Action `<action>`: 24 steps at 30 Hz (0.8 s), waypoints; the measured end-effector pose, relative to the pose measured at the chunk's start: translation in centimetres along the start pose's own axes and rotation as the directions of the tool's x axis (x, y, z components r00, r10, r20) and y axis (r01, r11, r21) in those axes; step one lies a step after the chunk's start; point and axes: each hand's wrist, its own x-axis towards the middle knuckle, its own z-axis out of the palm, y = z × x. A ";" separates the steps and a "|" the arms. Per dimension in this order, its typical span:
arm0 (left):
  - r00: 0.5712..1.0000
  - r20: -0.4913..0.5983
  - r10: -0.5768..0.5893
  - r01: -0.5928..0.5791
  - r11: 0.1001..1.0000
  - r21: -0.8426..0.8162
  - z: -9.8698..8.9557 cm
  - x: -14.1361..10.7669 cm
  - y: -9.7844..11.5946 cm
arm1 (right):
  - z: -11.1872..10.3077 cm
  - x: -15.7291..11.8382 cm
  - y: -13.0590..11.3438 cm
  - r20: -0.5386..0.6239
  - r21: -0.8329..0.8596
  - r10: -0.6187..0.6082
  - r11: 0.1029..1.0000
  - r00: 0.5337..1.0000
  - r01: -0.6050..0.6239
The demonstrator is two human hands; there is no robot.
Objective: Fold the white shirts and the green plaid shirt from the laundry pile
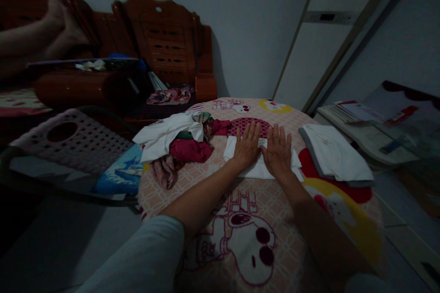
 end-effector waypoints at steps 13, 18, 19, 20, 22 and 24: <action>1.000 0.025 0.001 -0.001 1.000 0.020 0.2 -0.2 0.1 | -0.1 -0.1 0.0 -0.001 0.020 -0.010 1.000 1.000 0.010; 0.999 0.042 0.004 -0.005 1.000 0.008 0.2 -0.2 0.1 | 0.3 -0.1 0.2 0.003 0.004 -0.002 1.000 1.000 0.002; 0.999 0.049 0.004 -0.004 1.000 0.005 0.2 -0.2 0.1 | 0.4 -0.1 0.2 -0.002 -0.002 -0.004 1.000 1.000 0.004; 0.999 0.053 0.004 -0.004 1.000 0.001 0.2 -0.2 0.1 | 0.4 -0.1 0.2 -0.007 -0.008 -0.006 1.000 1.000 0.006; 0.999 0.054 0.009 -0.008 1.000 -0.004 0.2 -0.2 0.0 | 0.5 -0.1 0.2 -0.013 -0.013 -0.009 1.000 1.000 0.009; 0.999 0.049 0.015 -0.015 1.000 -0.004 0.2 -0.2 0.0 | 0.4 -0.1 0.2 -0.011 -0.013 -0.007 1.000 1.000 0.006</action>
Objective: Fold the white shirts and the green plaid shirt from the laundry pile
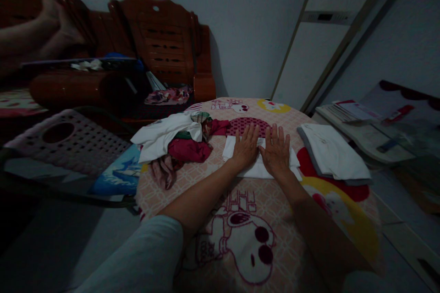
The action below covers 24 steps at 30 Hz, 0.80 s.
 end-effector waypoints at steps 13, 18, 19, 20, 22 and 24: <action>1.000 0.007 -0.001 0.001 1.000 0.006 0.1 0.0 0.0 | 0.3 -0.1 0.3 -0.001 0.042 0.047 0.998 0.999 -0.047; 1.000 0.030 -0.007 0.007 1.000 -0.001 -0.2 0.1 0.2 | 0.3 -0.2 0.2 0.055 0.030 0.075 0.997 0.996 -0.077; 0.999 0.034 -0.008 0.008 1.000 -0.001 -0.3 0.1 0.2 | 0.4 -0.2 0.2 0.068 0.029 0.081 0.996 0.994 -0.084; 0.999 0.035 -0.008 0.008 1.000 0.000 -0.3 0.1 0.2 | 0.4 -0.2 0.2 0.077 0.029 0.084 0.996 0.993 -0.087; 0.999 0.034 -0.005 0.005 1.000 0.004 -0.2 0.0 0.2 | 0.5 -0.2 0.3 0.076 0.036 0.080 0.996 0.994 -0.082; 1.000 0.029 -0.003 0.003 1.000 0.011 -0.1 0.0 0.1 | 0.6 -0.2 0.3 0.057 0.051 0.073 0.996 0.996 -0.076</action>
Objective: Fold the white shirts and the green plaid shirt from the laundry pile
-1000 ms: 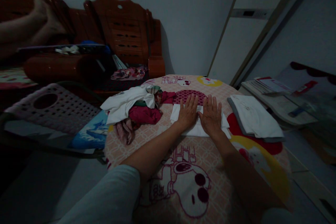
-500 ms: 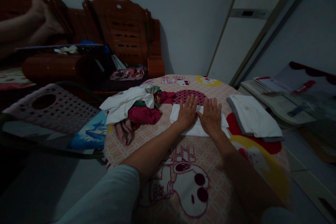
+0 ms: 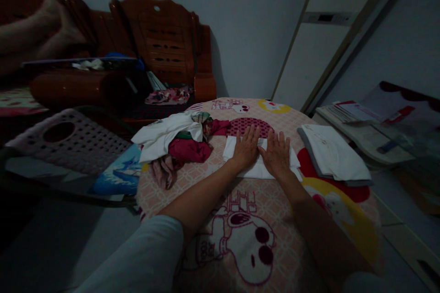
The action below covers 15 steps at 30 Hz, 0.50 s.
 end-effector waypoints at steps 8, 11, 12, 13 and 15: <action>1.000 0.012 0.001 0.000 1.000 -0.018 -0.3 0.0 0.1 | 0.2 0.0 0.0 0.004 0.001 -0.003 1.000 1.000 0.003; 1.000 0.027 -0.007 0.008 1.000 -0.029 -0.4 0.0 0.1 | 0.1 0.0 0.0 0.002 -0.008 -0.006 1.000 1.000 0.006; 0.999 0.032 -0.009 0.010 0.999 -0.032 -0.4 0.0 0.1 | 0.1 -0.1 0.0 0.000 -0.009 -0.010 1.000 1.000 0.010; 0.999 0.035 -0.009 0.010 0.999 -0.033 -0.4 0.0 0.1 | 0.1 -0.1 0.0 -0.003 -0.008 -0.016 1.000 1.000 0.016; 0.999 0.037 -0.006 0.007 0.999 -0.036 -0.4 0.0 0.0 | 0.0 -0.1 0.0 -0.016 -0.005 -0.027 1.000 1.000 0.027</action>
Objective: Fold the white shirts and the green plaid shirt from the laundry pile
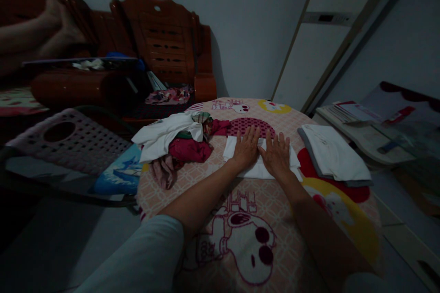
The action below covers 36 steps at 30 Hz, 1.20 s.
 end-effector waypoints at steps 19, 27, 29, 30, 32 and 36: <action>1.000 -0.002 0.007 -0.007 1.000 0.019 0.4 0.0 -0.1 | -0.6 0.1 -0.3 -0.030 -0.026 -0.062 0.998 0.998 0.061; 1.000 0.023 -0.007 0.006 1.000 0.016 -0.1 0.0 0.0 | -0.9 0.2 -0.6 -0.016 -0.049 -0.055 0.997 0.998 0.054; 1.000 0.024 -0.008 0.008 1.000 0.007 -0.2 0.0 0.1 | -1.0 0.2 -0.6 -0.012 -0.056 -0.056 0.997 0.998 0.055; 1.000 0.020 -0.007 0.007 1.000 0.005 -0.2 0.0 0.0 | -1.0 0.2 -0.6 -0.010 -0.058 -0.056 0.997 0.998 0.055; 1.000 0.007 -0.001 0.001 1.000 0.006 -0.1 0.0 0.0 | -1.0 0.2 -0.7 -0.007 -0.060 -0.056 0.997 0.998 0.055; 1.000 -0.001 0.007 -0.007 1.000 0.015 0.1 0.0 0.0 | -0.9 0.2 -0.7 -0.007 -0.057 -0.052 0.997 0.999 0.051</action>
